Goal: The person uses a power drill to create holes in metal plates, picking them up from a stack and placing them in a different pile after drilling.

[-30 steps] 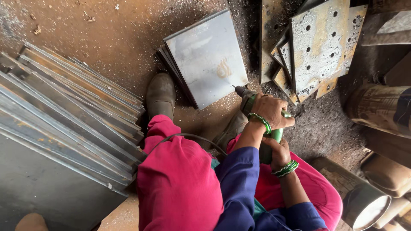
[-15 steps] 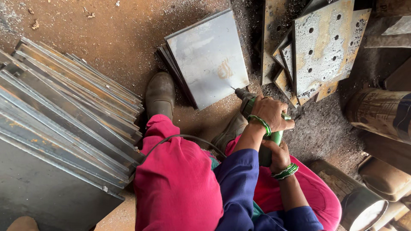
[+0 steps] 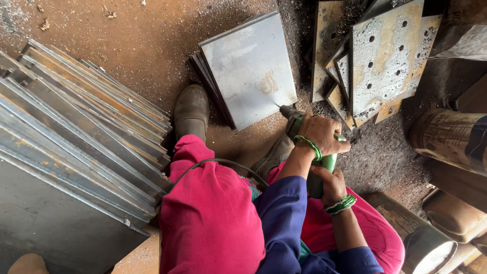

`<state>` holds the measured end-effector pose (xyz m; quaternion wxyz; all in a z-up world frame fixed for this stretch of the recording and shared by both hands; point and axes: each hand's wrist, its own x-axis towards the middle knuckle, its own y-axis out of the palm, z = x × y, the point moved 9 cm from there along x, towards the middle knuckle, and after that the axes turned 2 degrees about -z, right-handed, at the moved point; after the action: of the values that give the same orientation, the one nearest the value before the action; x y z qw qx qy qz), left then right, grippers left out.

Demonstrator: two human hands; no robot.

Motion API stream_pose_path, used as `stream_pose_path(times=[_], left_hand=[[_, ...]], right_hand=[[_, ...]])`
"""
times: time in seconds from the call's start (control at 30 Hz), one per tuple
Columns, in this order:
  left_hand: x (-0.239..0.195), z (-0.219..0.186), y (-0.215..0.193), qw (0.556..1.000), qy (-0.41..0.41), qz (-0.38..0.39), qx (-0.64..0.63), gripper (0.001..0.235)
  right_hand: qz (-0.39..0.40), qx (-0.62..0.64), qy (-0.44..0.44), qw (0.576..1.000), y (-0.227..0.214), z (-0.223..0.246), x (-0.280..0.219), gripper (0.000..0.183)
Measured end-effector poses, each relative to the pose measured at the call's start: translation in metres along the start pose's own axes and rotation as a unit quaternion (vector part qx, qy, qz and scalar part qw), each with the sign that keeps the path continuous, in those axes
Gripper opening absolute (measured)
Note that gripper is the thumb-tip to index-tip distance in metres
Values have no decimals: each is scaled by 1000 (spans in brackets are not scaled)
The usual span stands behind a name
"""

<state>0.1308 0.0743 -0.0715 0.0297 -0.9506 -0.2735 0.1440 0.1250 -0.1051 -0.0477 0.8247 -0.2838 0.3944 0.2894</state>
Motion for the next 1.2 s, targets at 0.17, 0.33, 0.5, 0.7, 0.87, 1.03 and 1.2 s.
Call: stream_pose_path(times=[0.17, 0.33, 0.5, 0.7, 0.87, 1.03, 1.2], left_hand=[[5, 7, -6, 1000, 6, -18, -23, 44], [13, 18, -12, 997, 8, -61, -54, 44], [13, 28, -22, 991, 5, -91, -96, 47], [8, 33, -33, 985, 22, -138, -96, 51], [4, 35, -37, 980, 19, -144, -134, 50], [5, 33, -40, 982, 19, -147, -119, 50], [2, 33, -41, 982, 17, -139, -128, 48]], right_hand=[[14, -46, -5, 999, 3, 16, 2, 28], [101, -38, 20, 994, 26, 49, 4, 36], [31, -159, 12, 987, 41, 68, 5, 34], [-7, -234, 23, 972, 35, 67, 10, 26], [10, -228, -20, 973, 42, 69, 13, 23], [4, -256, 4, 967, 36, 67, 16, 25], [2, -255, -23, 967, 43, 72, 14, 23]])
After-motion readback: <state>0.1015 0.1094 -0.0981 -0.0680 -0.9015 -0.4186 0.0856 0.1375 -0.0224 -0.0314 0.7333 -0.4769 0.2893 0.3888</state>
